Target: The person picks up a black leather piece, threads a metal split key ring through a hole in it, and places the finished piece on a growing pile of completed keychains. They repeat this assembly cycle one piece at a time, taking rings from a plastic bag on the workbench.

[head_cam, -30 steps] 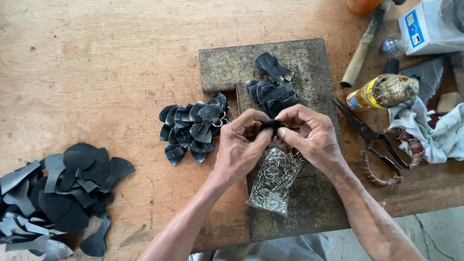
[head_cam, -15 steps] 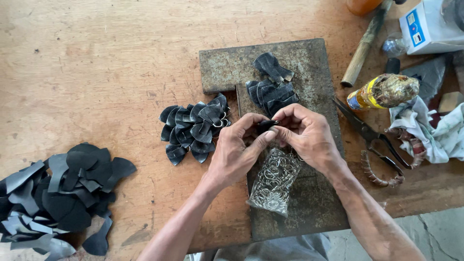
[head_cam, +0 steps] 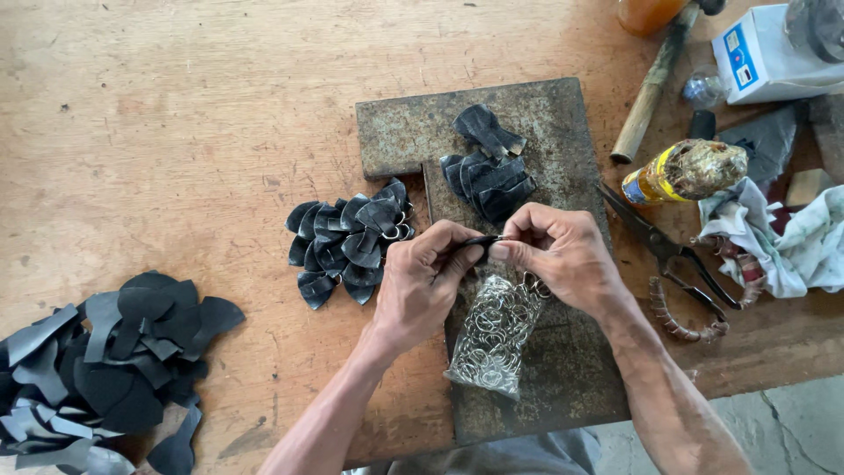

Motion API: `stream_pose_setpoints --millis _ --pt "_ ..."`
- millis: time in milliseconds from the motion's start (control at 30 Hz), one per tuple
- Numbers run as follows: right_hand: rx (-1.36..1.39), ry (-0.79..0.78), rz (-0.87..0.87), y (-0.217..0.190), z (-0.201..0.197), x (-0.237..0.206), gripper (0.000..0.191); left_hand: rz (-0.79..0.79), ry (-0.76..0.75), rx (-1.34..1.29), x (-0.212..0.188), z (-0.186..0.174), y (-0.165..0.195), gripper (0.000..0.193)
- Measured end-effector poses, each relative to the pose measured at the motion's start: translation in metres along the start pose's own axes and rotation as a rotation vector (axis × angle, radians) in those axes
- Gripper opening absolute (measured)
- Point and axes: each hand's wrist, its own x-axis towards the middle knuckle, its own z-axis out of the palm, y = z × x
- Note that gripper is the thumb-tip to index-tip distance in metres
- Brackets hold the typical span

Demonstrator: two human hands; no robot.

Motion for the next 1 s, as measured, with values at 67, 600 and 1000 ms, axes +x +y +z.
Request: stream_pose_setpoints --millis 67,600,1000 --pt "0.161 -0.109 0.011 0.002 -0.004 0.003 0.017 -0.082 -0.034 -0.080 0.002 -0.004 -0.003 0.013" --pt "0.315 -0.101 -0.031 -0.002 0.005 -0.004 0.020 -0.125 -0.058 -0.207 -0.001 -0.005 -0.004 0.020" --pt "-0.361 0.114 -0.645 0.004 0.027 -0.013 0.008 0.168 -0.084 0.072 -0.007 0.002 -0.005 0.009"
